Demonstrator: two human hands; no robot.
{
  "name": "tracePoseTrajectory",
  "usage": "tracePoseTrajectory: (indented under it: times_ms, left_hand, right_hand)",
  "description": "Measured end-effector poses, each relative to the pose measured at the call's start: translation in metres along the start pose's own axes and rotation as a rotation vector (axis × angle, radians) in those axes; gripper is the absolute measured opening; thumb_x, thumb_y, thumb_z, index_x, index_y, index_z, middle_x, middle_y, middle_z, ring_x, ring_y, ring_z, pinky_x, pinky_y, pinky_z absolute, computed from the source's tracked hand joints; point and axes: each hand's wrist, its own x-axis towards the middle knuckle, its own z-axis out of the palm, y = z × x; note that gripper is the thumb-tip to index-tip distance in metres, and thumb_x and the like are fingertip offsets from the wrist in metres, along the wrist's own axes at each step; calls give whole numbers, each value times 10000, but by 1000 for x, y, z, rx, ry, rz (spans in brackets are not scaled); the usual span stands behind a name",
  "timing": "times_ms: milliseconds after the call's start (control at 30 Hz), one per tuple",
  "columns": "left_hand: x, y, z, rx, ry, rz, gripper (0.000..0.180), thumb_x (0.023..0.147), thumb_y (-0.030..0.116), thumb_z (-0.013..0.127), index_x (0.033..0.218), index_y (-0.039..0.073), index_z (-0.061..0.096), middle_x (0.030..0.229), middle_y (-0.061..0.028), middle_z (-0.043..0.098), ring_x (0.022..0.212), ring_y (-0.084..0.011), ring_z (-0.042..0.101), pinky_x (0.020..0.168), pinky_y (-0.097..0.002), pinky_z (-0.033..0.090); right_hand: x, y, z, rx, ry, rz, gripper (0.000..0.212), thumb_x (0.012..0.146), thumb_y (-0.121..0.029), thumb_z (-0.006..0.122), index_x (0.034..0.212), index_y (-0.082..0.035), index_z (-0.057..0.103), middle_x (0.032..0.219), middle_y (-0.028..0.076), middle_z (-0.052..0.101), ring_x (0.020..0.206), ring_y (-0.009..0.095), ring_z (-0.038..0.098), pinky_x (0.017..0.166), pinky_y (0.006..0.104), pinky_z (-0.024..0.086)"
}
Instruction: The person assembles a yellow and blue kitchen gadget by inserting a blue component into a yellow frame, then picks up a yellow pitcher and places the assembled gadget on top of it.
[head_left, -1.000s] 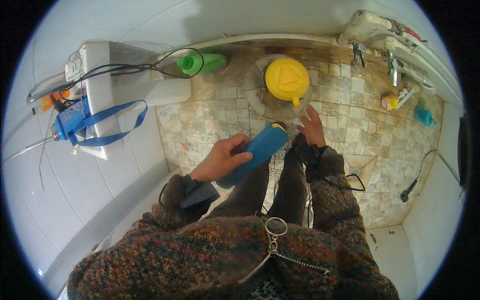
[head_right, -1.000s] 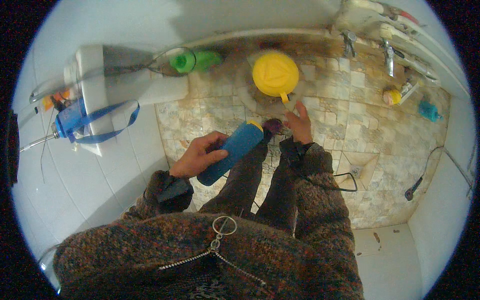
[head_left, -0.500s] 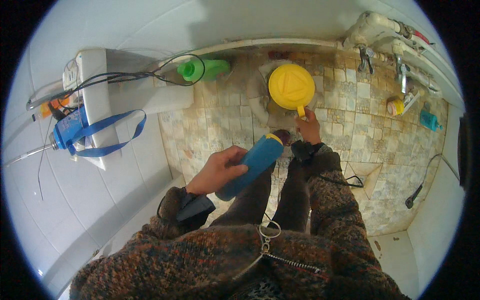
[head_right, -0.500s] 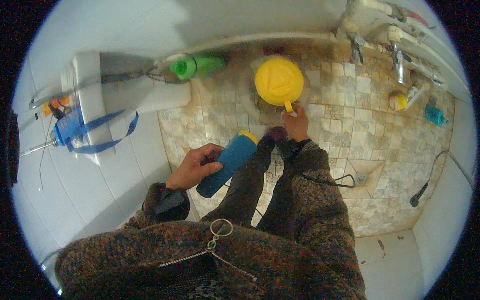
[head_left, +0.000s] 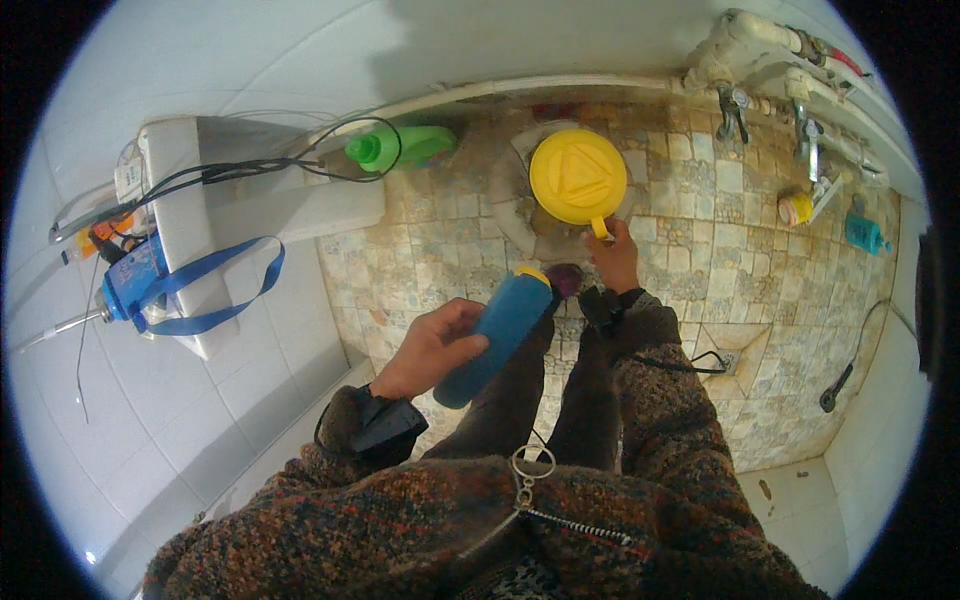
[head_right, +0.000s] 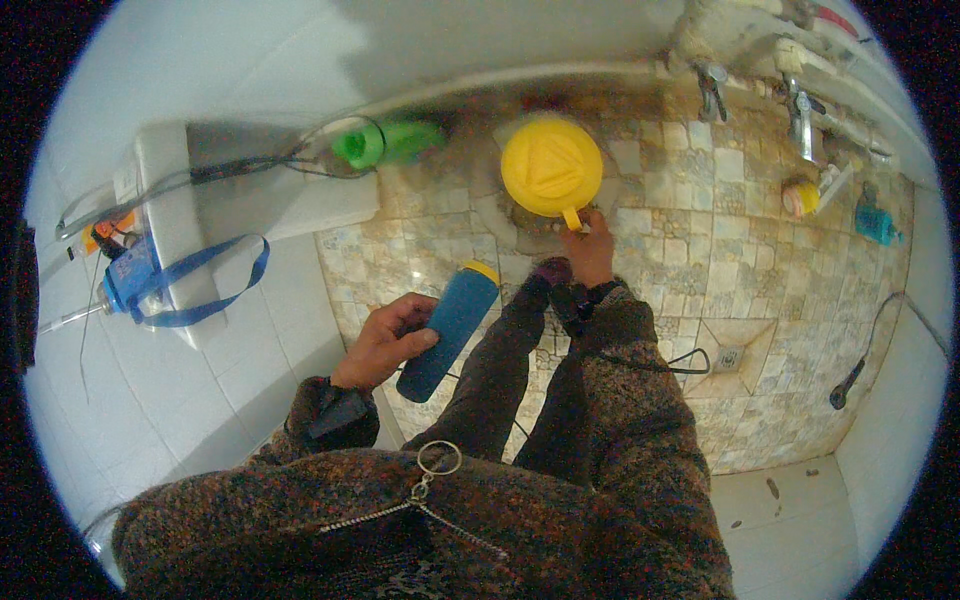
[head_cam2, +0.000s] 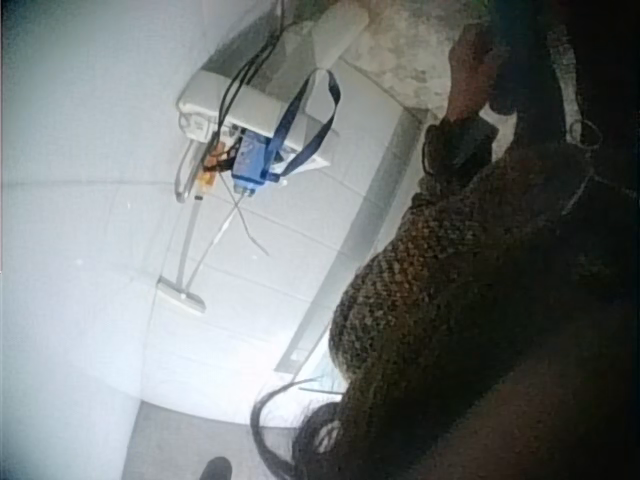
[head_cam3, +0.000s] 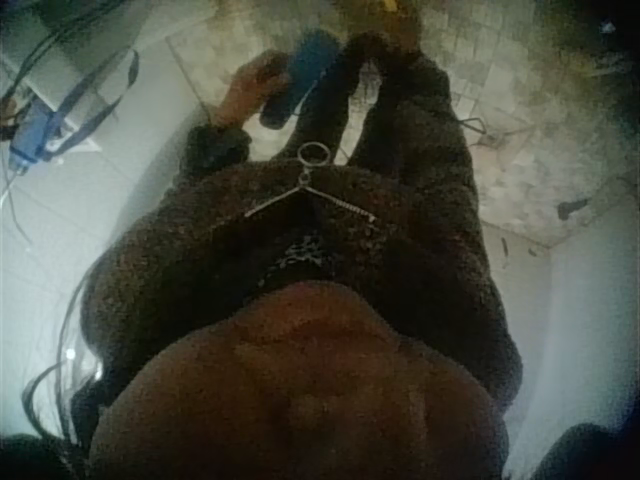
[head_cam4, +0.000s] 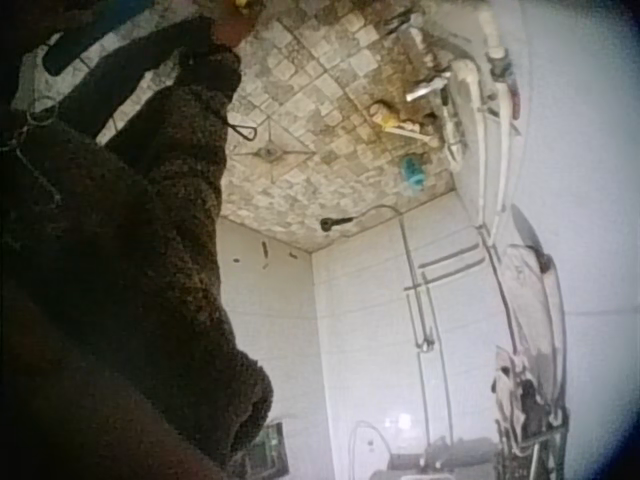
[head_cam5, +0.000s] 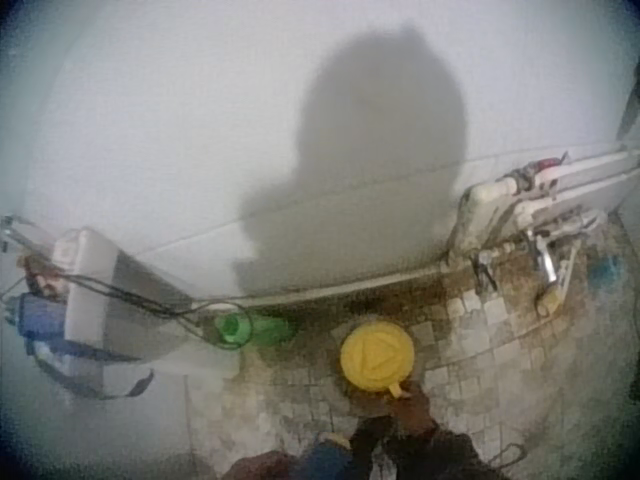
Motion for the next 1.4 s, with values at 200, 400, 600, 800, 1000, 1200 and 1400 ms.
tracePoseTrajectory:
  times_ms: [200,400,600,800,1000,1200,1400]
  left_hand:
    - [4,-9,-3,-26,16,11,324,824,63,579,1126,2,482,1024,-59,564,936,-118,534,829,-277,440]
    - [7,-20,-3,-44,8,-26,325,826,52,576,1133,10,482,1032,-56,564,933,-110,534,822,-277,443]
    - [8,-25,-11,-87,22,-13,342,824,56,580,1146,10,472,1029,-54,568,937,-113,536,832,-277,437]
    - [10,-28,-10,-105,17,-32,355,812,79,591,1145,18,485,1045,-67,574,939,-136,549,833,-297,446]
    - [14,-24,-8,21,45,-27,361,799,74,582,1141,11,485,1008,-66,585,904,-138,556,810,-294,448]
    - [11,-28,-6,3,43,-38,337,802,85,590,1123,38,501,967,-35,588,852,-113,552,756,-276,460]
    - [13,-35,-4,-68,7,-8,340,806,103,600,1123,38,496,996,-47,594,891,-121,561,791,-286,458]
  right_hand:
    - [4,-42,-13,78,194,-116,517,783,-287,647,1190,-32,457,1123,124,526,985,202,525,787,331,452]
    - [58,-63,-2,128,81,-183,493,814,-254,598,1230,-43,439,1163,159,500,1074,258,474,925,348,365]
    - [77,-42,3,97,40,-114,574,853,-181,544,1330,9,287,1266,141,432,1141,227,440,936,301,368]
    - [74,-37,-1,620,-97,-36,532,838,-32,486,1333,-5,294,1280,127,421,1157,222,429,960,314,363]
    - [69,-42,-1,556,-101,-156,557,803,-76,552,1310,-12,330,1275,125,405,1190,230,375,997,331,306]
    - [69,-42,2,571,-111,-83,549,843,-82,552,1323,6,300,1258,128,430,1146,210,428,949,313,373]
    - [73,-28,-2,692,-163,-53,619,792,4,505,1357,-10,252,1291,126,407,1143,216,435,951,297,370]
